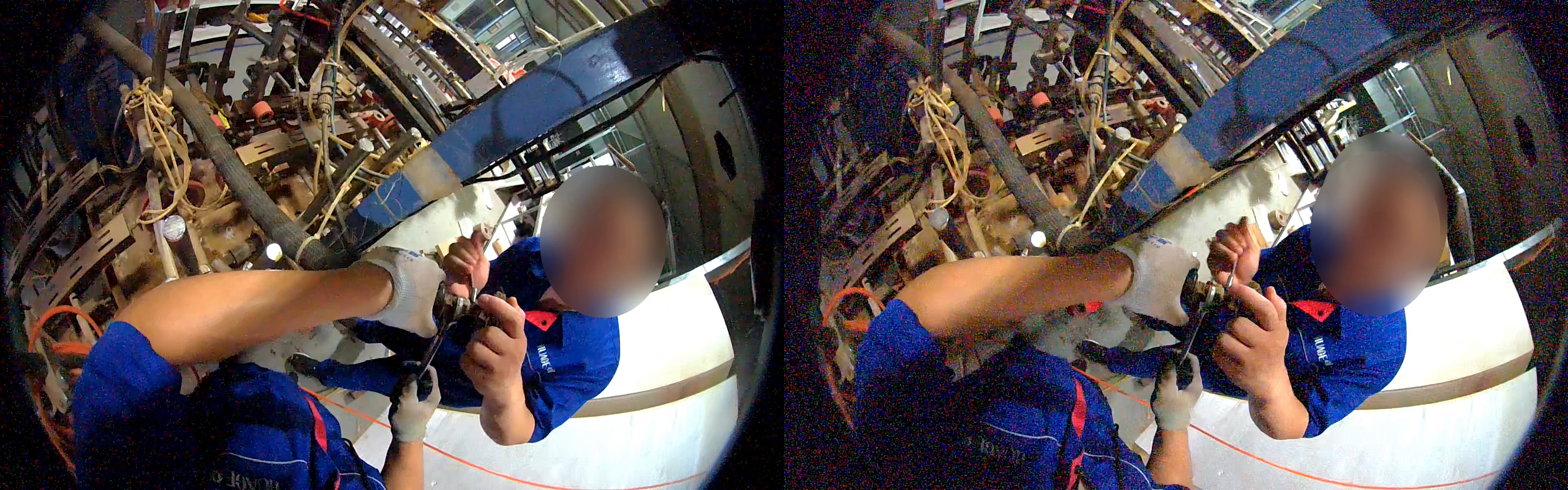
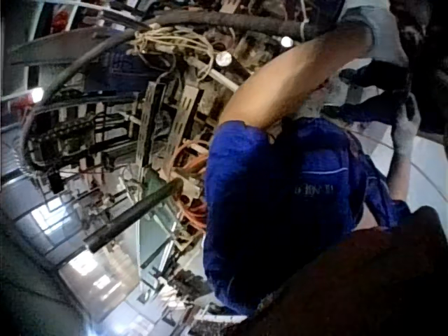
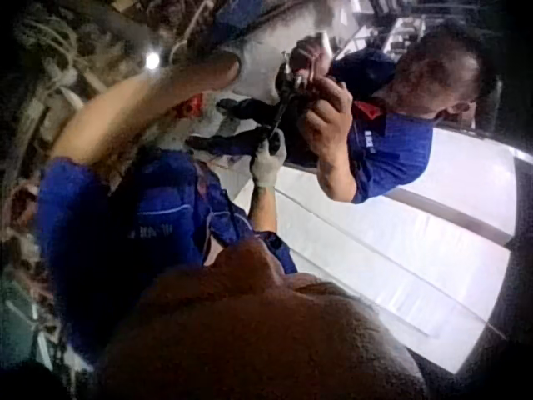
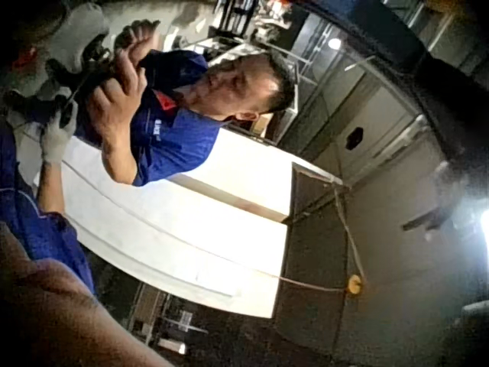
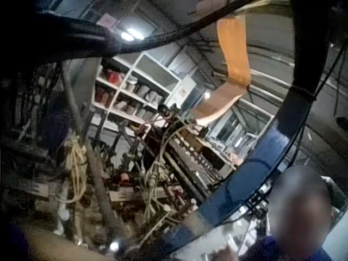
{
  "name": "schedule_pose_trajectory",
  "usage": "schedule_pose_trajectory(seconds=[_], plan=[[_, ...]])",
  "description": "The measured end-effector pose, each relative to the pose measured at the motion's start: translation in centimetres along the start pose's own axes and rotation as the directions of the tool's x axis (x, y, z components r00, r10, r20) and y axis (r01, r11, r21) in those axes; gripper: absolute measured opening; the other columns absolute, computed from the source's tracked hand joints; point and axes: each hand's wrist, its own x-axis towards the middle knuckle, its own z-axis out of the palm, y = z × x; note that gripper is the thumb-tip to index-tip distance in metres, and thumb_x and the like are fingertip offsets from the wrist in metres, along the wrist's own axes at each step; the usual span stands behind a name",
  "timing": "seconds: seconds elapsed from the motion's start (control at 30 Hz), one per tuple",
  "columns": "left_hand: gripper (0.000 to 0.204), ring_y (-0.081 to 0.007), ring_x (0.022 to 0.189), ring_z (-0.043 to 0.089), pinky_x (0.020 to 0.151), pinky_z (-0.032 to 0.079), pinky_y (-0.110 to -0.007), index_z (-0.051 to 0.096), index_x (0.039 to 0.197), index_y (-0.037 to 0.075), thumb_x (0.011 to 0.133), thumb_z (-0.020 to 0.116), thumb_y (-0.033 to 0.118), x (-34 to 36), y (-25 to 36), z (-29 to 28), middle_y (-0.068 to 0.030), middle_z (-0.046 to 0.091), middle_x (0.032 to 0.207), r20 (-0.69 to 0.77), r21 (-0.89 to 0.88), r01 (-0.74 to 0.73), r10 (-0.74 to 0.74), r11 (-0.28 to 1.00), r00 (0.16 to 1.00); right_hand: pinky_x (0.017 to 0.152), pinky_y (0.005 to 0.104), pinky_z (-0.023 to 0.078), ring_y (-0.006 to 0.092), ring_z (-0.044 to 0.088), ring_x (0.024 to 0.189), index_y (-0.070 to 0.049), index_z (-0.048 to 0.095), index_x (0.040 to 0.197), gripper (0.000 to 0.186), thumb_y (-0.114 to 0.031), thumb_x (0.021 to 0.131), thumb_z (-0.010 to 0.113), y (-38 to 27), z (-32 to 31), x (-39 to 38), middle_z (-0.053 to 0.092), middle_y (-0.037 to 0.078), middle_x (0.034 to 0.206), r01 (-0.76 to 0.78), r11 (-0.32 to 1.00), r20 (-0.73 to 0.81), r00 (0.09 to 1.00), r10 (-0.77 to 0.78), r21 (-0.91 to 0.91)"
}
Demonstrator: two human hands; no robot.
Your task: The person uses a wrench and pliers to disassemble and reassemble metal components on a large industrial machine, while another person assists by holding the assembly.
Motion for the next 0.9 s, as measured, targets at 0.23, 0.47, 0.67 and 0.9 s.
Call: schedule_pose_trajectory(seconds=[0.23,0.47,0.67,0.9], plan=[[0.052,-0.0334,0.08,0.074,0.075,0.059,-0.043,0.075,0.089,0.005,0.061,0.079,0.048,0.5,-0.4,1.1,-0.0172,0.074,0.083,-0.047,0.016,-0.034,0.034,0.999,0.998,0.05,0.0225,0.037,0.0059,0.046,0.057,-0.002,0.06,0.111,0.017,-0.017,0.102,0.057,1.3,-0.8,-0.2,0.054,-0.003,0.072,0.127,0.981,0.014,0.992,-0.126,-0.146],[0.057,-0.033,0.085,0.074,0.078,0.059,-0.042,0.074,0.095,0.006,0.058,0.081,0.048,0.6,-1.3,0.8,-0.0177,0.074,0.089,-0.065,-0.046,-0.173,0.17,0.984,0.983,0.048,0.021,0.034,0.0053,0.045,0.054,-0.004,0.063,0.109,0.021,-0.022,0.104,0.054,3.1,-0.5,-1.1,0.053,-0.004,0.069,-0.059,0.997,-0.074,0.996,0.055,-0.043],[0.053,-0.0326,0.086,0.074,0.078,0.059,-0.042,0.073,0.094,0.005,0.06,0.081,0.045,1.2,-1.3,1.4,-0.0185,0.074,0.089,0.05,0.013,0.015,-0.016,1.0,0.999,0.049,0.0213,0.035,0.0053,0.047,0.056,-0.005,0.063,0.108,0.022,-0.024,0.105,0.053,1.3,0.5,-0.8,0.054,-0.004,0.072,-0.118,0.992,-0.056,0.992,0.115,-0.049],[0.052,-0.0331,0.086,0.074,0.079,0.059,-0.042,0.074,0.094,0.006,0.061,0.081,0.045,2.3,-2.0,2.6,-0.0186,0.074,0.089,0.061,0.019,0.037,-0.038,0.999,0.997,0.048,0.0215,0.035,0.0055,0.046,0.055,-0.006,0.062,0.106,0.019,-0.021,0.105,0.05,3.5,-0.2,-0.8,0.054,-0.004,0.071,-0.112,0.994,-0.113,0.988,0.11,-0.009]])
